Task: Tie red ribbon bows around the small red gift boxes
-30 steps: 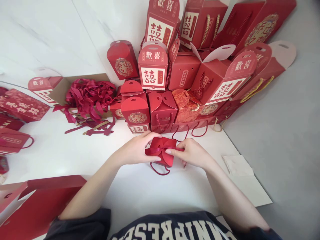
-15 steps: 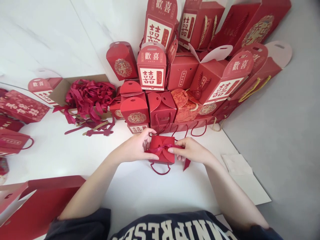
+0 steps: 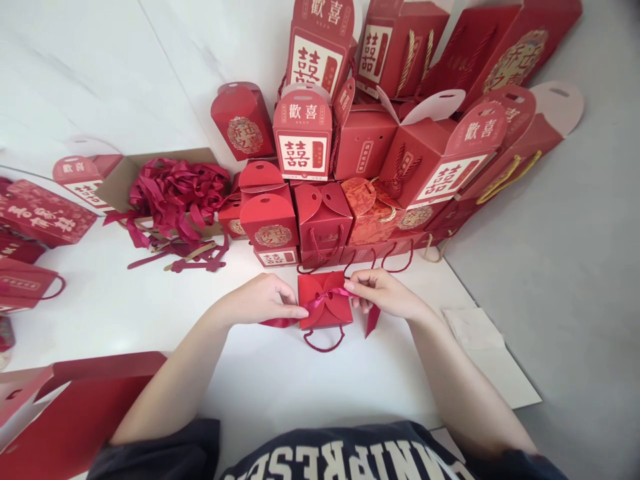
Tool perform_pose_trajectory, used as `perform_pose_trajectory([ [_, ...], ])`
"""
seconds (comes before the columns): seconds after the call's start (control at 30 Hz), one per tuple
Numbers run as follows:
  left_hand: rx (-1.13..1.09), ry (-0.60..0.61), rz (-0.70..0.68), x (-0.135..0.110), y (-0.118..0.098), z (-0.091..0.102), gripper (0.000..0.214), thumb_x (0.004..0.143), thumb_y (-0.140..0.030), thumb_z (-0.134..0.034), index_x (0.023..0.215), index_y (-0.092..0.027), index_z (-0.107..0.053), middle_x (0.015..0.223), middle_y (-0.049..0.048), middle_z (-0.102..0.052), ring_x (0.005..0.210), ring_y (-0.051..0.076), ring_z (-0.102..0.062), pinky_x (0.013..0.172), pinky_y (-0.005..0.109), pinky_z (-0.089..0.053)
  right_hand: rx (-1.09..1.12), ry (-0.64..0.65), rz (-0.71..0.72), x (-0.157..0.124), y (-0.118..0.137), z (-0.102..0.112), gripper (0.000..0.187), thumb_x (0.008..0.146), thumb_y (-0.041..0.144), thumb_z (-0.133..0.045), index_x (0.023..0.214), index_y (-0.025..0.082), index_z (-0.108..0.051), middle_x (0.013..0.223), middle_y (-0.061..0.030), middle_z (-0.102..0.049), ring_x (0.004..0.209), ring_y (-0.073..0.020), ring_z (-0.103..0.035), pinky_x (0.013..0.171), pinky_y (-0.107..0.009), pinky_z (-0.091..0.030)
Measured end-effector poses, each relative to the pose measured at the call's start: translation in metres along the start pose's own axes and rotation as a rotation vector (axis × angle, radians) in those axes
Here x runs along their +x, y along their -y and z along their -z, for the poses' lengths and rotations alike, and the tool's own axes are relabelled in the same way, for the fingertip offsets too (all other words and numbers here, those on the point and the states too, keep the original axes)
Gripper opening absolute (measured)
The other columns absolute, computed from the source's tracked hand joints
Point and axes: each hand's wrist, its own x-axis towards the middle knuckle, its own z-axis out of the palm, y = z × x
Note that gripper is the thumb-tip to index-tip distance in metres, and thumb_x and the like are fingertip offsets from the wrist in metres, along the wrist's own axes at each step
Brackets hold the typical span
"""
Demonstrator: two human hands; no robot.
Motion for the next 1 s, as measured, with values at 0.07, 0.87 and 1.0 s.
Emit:
perform_pose_trajectory([
  [0.07,-0.066,0.037,-0.009,0.002,0.001,0.001,0.042,0.08,-0.055,-0.062,0.07,-0.014,-0.069,0.058,-0.0011,-0.055,0.052,0.009,-0.043,0.05,0.021,-0.033,0.0,0.007,-0.002,-0.001,0.001,-0.001,0.039,0.087,0.05,-0.06,0.068,0.016,-0.056,0.061,0.0015,-0.058,0.051,-0.0087,-0.054,0.05,-0.021,-0.043],
  [0.87,-0.34,0.212,-0.186,0.017,0.04,0.02,0.017,0.072,-0.032,-0.077,0.072,-0.015,-0.076,0.082,0.0077,-0.072,0.072,0.015,-0.065,0.067,0.023,-0.051,-0.018,0.077,-0.03,-0.001,-0.007,0.012,0.036,0.084,0.05,-0.064,0.07,0.018,-0.055,0.062,0.0022,-0.056,0.055,-0.0098,-0.053,0.055,-0.023,-0.045],
  [1.0,-0.454,0.061,-0.387,0.026,0.03,0.009,0.015,0.072,-0.03,-0.078,0.066,-0.016,-0.077,0.124,0.0136,-0.065,0.106,0.025,-0.064,0.09,0.032,-0.051,-0.023,0.081,-0.025,0.0,-0.007,0.011,0.038,0.084,0.051,-0.063,0.069,0.018,-0.054,0.061,0.0021,-0.057,0.054,-0.0097,-0.054,0.055,-0.023,-0.044],
])
